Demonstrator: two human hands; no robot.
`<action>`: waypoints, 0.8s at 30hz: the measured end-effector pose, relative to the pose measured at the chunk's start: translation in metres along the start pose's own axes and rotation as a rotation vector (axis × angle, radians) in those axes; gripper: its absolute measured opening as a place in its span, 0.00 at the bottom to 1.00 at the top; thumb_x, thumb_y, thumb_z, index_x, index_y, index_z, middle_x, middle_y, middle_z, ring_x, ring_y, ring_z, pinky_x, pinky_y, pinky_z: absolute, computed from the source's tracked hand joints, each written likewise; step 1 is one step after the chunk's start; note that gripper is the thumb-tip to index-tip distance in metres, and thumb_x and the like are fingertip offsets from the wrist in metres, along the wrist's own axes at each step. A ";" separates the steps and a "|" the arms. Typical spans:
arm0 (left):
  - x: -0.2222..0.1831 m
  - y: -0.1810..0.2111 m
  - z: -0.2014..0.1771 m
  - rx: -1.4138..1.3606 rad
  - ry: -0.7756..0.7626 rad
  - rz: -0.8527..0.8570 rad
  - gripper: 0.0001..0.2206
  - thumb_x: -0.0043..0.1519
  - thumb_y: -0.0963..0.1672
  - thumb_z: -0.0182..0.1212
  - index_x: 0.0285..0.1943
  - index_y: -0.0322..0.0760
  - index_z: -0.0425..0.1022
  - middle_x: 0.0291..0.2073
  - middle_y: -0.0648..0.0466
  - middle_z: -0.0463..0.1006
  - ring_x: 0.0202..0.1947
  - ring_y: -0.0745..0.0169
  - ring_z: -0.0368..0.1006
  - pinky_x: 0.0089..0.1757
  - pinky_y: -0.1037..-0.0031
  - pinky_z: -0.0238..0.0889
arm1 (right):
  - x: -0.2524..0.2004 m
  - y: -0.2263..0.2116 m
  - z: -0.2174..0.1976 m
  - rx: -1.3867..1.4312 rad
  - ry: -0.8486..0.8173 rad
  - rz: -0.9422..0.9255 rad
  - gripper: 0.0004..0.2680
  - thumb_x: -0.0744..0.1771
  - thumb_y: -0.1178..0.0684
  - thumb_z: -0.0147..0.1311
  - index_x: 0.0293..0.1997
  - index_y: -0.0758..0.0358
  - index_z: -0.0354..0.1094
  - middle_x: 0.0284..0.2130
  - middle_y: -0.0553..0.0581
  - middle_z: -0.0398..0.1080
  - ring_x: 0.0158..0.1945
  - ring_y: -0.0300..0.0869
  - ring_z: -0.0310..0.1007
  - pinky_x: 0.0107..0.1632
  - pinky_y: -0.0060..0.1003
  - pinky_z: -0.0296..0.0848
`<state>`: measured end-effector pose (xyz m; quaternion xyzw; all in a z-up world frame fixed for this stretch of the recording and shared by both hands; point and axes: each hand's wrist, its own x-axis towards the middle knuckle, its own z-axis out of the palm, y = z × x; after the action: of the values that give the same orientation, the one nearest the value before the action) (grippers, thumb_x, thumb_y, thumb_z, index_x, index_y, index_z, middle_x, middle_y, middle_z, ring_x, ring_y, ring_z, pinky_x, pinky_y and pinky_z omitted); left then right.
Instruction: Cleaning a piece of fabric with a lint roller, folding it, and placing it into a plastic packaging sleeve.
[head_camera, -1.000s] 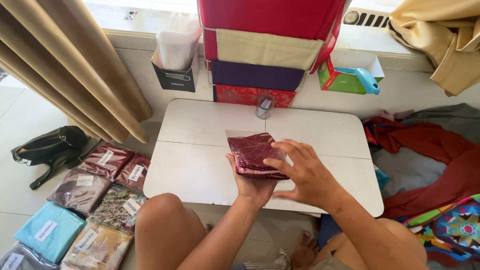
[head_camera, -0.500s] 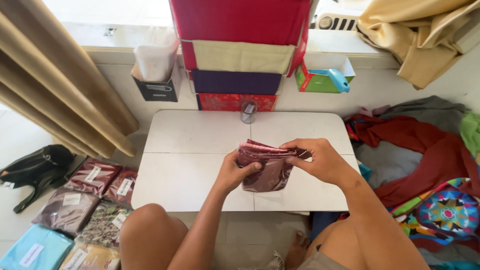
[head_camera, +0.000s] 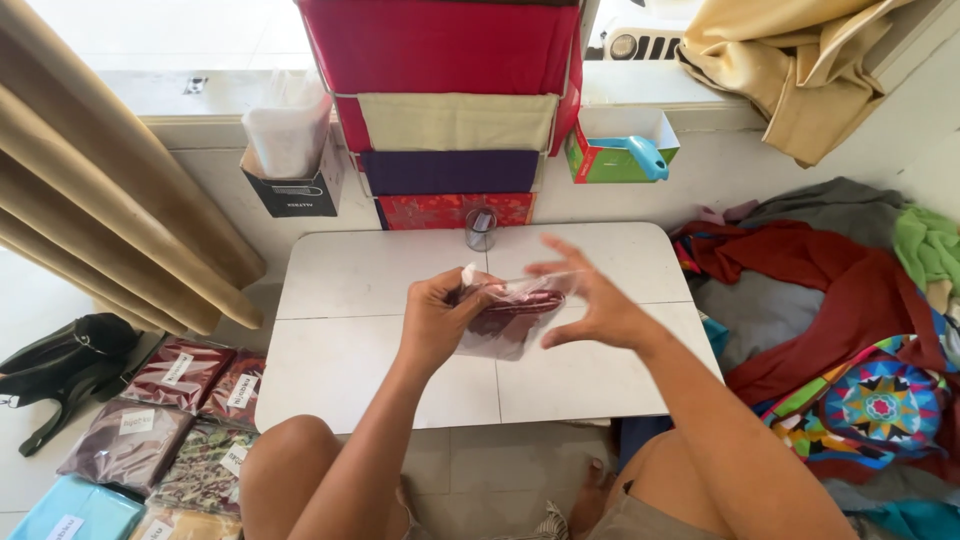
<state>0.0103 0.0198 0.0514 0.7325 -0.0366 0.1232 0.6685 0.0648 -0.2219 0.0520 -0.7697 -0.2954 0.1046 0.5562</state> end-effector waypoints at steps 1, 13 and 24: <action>0.004 0.004 -0.002 0.048 -0.020 0.004 0.07 0.54 0.45 0.77 0.38 0.44 0.87 0.17 0.56 0.77 0.24 0.75 0.66 0.32 0.78 0.66 | 0.006 0.012 0.010 -0.032 -0.052 -0.027 0.34 0.52 0.48 0.78 0.60 0.56 0.59 0.54 0.65 0.71 0.66 0.54 0.64 0.69 0.50 0.56; 0.025 0.002 -0.063 0.306 0.333 0.367 0.08 0.70 0.48 0.57 0.50 0.42 0.73 0.39 0.53 0.75 0.42 0.51 0.70 0.46 0.62 0.64 | -0.007 0.119 0.090 0.012 -0.128 0.924 0.19 0.66 0.37 0.59 0.37 0.70 0.75 0.30 0.69 0.77 0.32 0.54 0.81 0.32 0.49 0.81; -0.124 -0.029 -0.061 0.073 0.323 0.466 0.07 0.68 0.44 0.57 0.36 0.46 0.76 0.25 0.60 0.76 0.24 0.62 0.71 0.34 0.74 0.68 | 0.064 0.081 0.049 -0.831 -0.386 0.632 0.10 0.68 0.38 0.49 0.48 0.42 0.73 0.36 0.47 0.77 0.41 0.42 0.76 0.44 0.43 0.71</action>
<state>-0.1112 0.0694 -0.0001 0.6989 -0.0926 0.3896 0.5926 0.1195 -0.1629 -0.0288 -0.9424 -0.1629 0.2801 0.0831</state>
